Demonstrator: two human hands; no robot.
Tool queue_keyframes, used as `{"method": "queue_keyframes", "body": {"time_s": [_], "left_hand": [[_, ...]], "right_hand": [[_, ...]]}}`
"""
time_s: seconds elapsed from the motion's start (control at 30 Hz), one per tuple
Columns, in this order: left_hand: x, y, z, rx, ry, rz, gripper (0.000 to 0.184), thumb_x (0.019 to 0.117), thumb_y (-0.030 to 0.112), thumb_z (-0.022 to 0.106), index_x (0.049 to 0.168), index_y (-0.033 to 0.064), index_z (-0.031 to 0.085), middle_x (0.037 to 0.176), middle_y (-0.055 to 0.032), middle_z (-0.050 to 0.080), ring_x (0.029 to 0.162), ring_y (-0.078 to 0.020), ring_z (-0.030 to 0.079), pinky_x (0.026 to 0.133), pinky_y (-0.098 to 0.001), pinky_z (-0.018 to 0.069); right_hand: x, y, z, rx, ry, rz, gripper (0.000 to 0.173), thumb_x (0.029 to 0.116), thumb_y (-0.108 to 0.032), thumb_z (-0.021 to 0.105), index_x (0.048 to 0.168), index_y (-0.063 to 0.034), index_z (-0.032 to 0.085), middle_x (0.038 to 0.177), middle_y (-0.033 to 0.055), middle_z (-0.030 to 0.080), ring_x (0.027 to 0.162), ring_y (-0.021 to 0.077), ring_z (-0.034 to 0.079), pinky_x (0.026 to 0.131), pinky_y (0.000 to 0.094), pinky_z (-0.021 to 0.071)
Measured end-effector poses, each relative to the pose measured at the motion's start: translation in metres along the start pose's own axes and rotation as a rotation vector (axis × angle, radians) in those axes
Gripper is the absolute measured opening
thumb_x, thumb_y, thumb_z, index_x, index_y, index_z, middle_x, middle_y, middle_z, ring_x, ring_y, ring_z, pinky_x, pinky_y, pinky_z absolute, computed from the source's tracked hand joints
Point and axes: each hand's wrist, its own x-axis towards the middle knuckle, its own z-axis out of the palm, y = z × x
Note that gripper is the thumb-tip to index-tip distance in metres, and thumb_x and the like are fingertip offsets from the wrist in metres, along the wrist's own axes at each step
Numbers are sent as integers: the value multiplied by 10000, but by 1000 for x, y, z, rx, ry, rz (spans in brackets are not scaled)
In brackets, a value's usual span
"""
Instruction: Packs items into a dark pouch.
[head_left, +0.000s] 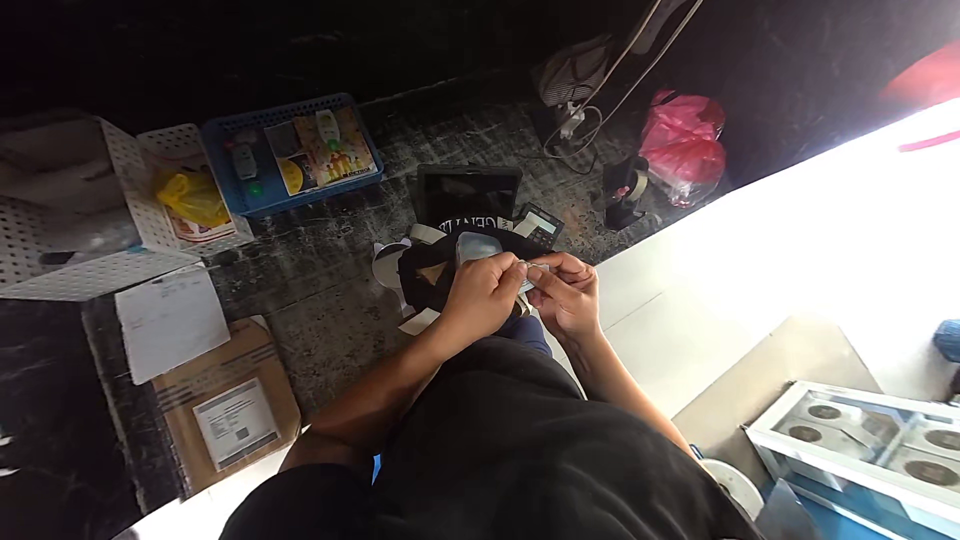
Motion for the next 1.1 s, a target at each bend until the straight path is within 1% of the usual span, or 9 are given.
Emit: {"method": "queue_keyframes", "body": {"time_s": [0.2,0.47,0.6,0.67,0.73,0.8,0.87,0.97,1.1], "left_hand": [[0,-17,-2,-483,-62,-277,339,1070,169,492,771,82,626,618,16,508,492,-38,391,464,-177,306],[-13,-63,-13,-432,-41,-480,295,1058,188,533,800,96,643,604,38,486,462,-22,347,443,-168,290],[-21,-115,-45,-19,165,-465,353,1072,287,532,1040,-14,713,885,-176,678,767,-261,642,730,-498,544],[-25,-127,-62,62,253,-515,342,1063,263,561,1089,-36,726,1052,-234,694,1001,-340,666,926,-574,512],[-26,-129,-73,131,270,-569,319,1054,248,587,1082,-38,728,1090,-249,674,1055,-366,637,960,-583,478],[-22,-131,-74,201,203,-608,294,1040,251,610,1087,-12,732,1056,-227,706,1017,-363,677,936,-607,505],[-15,-133,-65,198,148,-606,287,996,236,680,1101,-31,698,1001,-221,713,958,-365,689,897,-620,515],[-1,-131,-44,130,119,-628,506,923,213,773,1336,-18,593,1105,-218,719,1032,-363,704,960,-599,531],[15,-123,-17,-9,94,-567,556,885,186,808,1341,-31,576,1088,-230,721,996,-368,710,932,-581,549]], "right_hand": [[3,23,1,64,40,47,159,904,39,685,979,-62,782,807,63,755,578,64,662,524,218,568],[8,65,-19,-60,-124,156,192,926,45,656,1038,-61,772,828,55,762,628,119,709,581,289,623],[17,65,-32,-400,-160,123,367,933,35,611,1294,-30,623,1025,87,750,755,154,723,684,321,631],[20,66,-31,-821,-204,125,597,901,-59,681,1459,-6,475,1190,143,683,937,199,694,788,374,595],[20,77,-26,-1158,-316,163,891,863,-266,802,1580,-57,317,1412,216,551,1221,333,599,967,515,534],[18,95,-21,-1409,-411,154,1044,822,-417,831,1622,-104,237,1492,294,451,1297,461,531,1006,636,476],[18,104,-20,-1536,-457,170,1010,875,-397,779,1644,-131,180,1439,323,484,1191,489,591,917,638,509],[20,98,-26,-1508,-363,113,866,945,-263,656,1638,-79,169,1147,245,675,939,412,703,773,595,574],[15,86,-34,-1378,-184,109,869,946,-233,647,1633,-46,148,1209,258,675,977,398,718,810,585,579]]}}
